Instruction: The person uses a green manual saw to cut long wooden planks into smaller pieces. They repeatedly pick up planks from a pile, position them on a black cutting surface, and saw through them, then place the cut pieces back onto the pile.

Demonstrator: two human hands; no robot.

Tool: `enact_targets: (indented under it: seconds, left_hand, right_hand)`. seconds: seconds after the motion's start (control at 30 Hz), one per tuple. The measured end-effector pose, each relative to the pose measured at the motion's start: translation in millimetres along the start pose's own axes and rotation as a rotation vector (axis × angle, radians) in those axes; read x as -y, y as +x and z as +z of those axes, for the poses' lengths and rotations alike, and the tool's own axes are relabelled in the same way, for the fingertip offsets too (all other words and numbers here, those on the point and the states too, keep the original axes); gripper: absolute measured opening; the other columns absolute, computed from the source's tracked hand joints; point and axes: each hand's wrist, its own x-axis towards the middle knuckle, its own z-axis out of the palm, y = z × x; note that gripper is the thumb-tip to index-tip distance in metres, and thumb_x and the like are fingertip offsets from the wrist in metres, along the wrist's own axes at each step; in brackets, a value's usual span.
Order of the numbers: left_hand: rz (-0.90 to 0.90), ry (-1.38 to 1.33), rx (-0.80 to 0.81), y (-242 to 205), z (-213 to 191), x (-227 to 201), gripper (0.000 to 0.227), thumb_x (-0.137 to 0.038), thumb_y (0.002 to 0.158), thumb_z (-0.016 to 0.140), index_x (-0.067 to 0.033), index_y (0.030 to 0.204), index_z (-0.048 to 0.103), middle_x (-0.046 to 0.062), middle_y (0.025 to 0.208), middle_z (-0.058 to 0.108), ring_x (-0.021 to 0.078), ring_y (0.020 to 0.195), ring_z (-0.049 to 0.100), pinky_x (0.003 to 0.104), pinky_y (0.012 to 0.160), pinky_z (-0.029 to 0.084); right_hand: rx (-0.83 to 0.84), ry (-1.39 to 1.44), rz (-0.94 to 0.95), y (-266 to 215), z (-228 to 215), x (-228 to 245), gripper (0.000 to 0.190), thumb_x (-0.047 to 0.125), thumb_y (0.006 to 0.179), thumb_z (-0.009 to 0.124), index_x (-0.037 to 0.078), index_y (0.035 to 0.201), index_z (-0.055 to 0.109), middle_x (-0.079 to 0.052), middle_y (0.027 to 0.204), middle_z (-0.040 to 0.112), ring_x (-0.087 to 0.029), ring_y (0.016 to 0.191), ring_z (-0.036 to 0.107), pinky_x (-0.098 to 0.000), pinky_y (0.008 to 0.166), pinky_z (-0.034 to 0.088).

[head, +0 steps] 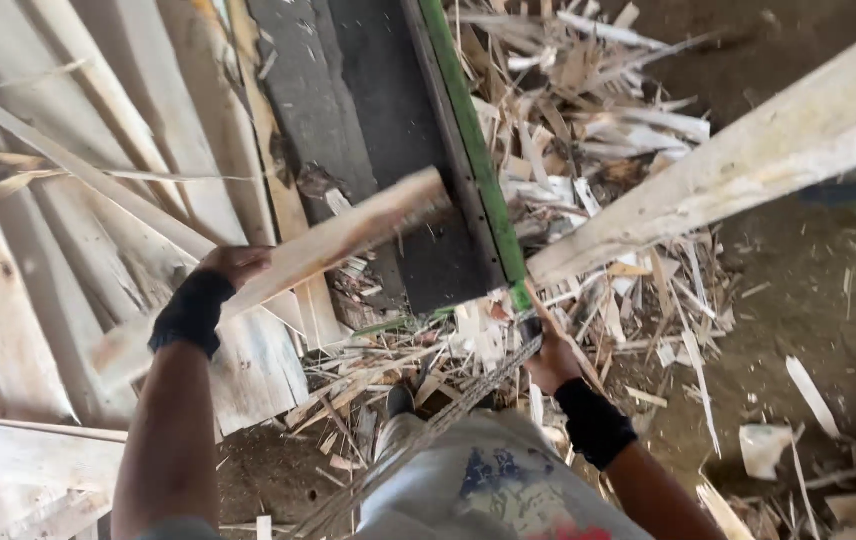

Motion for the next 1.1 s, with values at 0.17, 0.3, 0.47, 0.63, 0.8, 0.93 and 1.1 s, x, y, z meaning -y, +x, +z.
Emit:
enact_targets:
  seconds: [0.17, 0.3, 0.47, 0.63, 0.8, 0.93, 1.1]
  left_hand:
    - [-0.203, -0.069, -0.345, -60.4, 34.1, -26.4, 0.05, -0.054, 0.093, 0.068, -0.0269, 0.135, 0.074, 0.004, 0.122, 0.077, 0.0221, 0.106, 0.074, 0.037, 0.096, 0.058]
    - [-0.354, 0.257, -0.463, -115.1, 43.9, -120.4, 0.068, -0.062, 0.086, 0.072, -0.026, 0.143, 0.064, 0.009, 0.136, 0.067, 0.0304, 0.116, 0.067, 0.048, 0.101, 0.053]
    - [-0.187, 0.324, -0.547, -106.1, 83.1, -92.5, 0.104, -0.061, 0.071, 0.081, -0.0151, 0.156, 0.043, 0.012, 0.152, 0.052, 0.0366, 0.136, 0.05, 0.055, 0.109, 0.043]
    - [-0.086, 0.322, -0.58, -133.2, 60.6, -119.5, 0.083, -0.051, 0.083, 0.076, -0.0114, 0.151, 0.049, 0.013, 0.141, 0.061, 0.035, 0.132, 0.055, 0.053, 0.111, 0.042]
    - [0.052, 0.428, -0.613, -157.4, 41.7, -132.2, 0.063, -0.041, 0.092, 0.07, -0.0118, 0.145, 0.055, 0.013, 0.128, 0.066, 0.0353, 0.118, 0.061, 0.051, 0.107, 0.047]
    - [0.124, -0.082, -0.546, -163.8, 47.0, -125.2, 0.052, -0.037, 0.105, 0.054, -0.0064, 0.146, 0.054, 0.017, 0.114, 0.072, 0.0316, 0.096, 0.071, 0.044, 0.086, 0.059]
    - [-0.015, -1.324, -0.059, -143.1, 114.9, -121.8, 0.061, -0.046, 0.102, 0.051, 0.004, 0.137, 0.053, 0.02, 0.105, 0.079, 0.0305, 0.091, 0.077, 0.04, 0.082, 0.063]
  right_hand:
    - [0.253, 0.2, 0.396, -2.0, -112.8, 99.8, 0.053, 0.019, 0.085, 0.068, 0.006, 0.133, 0.049, -0.02, 0.082, 0.073, -0.03, 0.063, 0.073, -0.0402, 0.054, 0.059]
    - [0.192, -0.061, 0.001, -1.3, -102.0, 57.8, 0.044, 0.017, 0.087, 0.071, 0.01, 0.127, 0.054, -0.026, 0.098, 0.069, -0.023, 0.059, 0.07, -0.035, 0.05, 0.06]
    - [0.259, 0.013, -0.004, -1.1, -120.1, 80.3, 0.044, -0.005, 0.081, 0.064, -0.001, 0.123, 0.049, -0.018, 0.112, 0.062, -0.016, 0.056, 0.069, -0.0325, 0.049, 0.062]
    - [0.318, 0.224, 0.266, 1.3, -128.5, 95.1, 0.047, -0.002, 0.084, 0.065, -0.003, 0.128, 0.047, -0.019, 0.101, 0.066, -0.02, 0.055, 0.071, -0.0336, 0.048, 0.061]
    - [0.26, 0.009, -0.063, -0.5, -114.7, 67.4, 0.039, 0.008, 0.085, 0.071, 0.0, 0.119, 0.053, -0.017, 0.112, 0.058, -0.016, 0.055, 0.073, -0.0289, 0.049, 0.061]
    - [0.288, 0.03, 0.039, -0.5, -121.7, 84.4, 0.045, 0.009, 0.087, 0.07, -0.001, 0.125, 0.049, -0.016, 0.106, 0.059, -0.015, 0.054, 0.072, -0.0306, 0.045, 0.062]
    - [0.258, 0.013, -0.062, 0.0, -114.9, 75.6, 0.041, 0.006, 0.087, 0.068, -0.004, 0.122, 0.05, -0.015, 0.106, 0.059, -0.014, 0.053, 0.072, -0.0301, 0.045, 0.059]
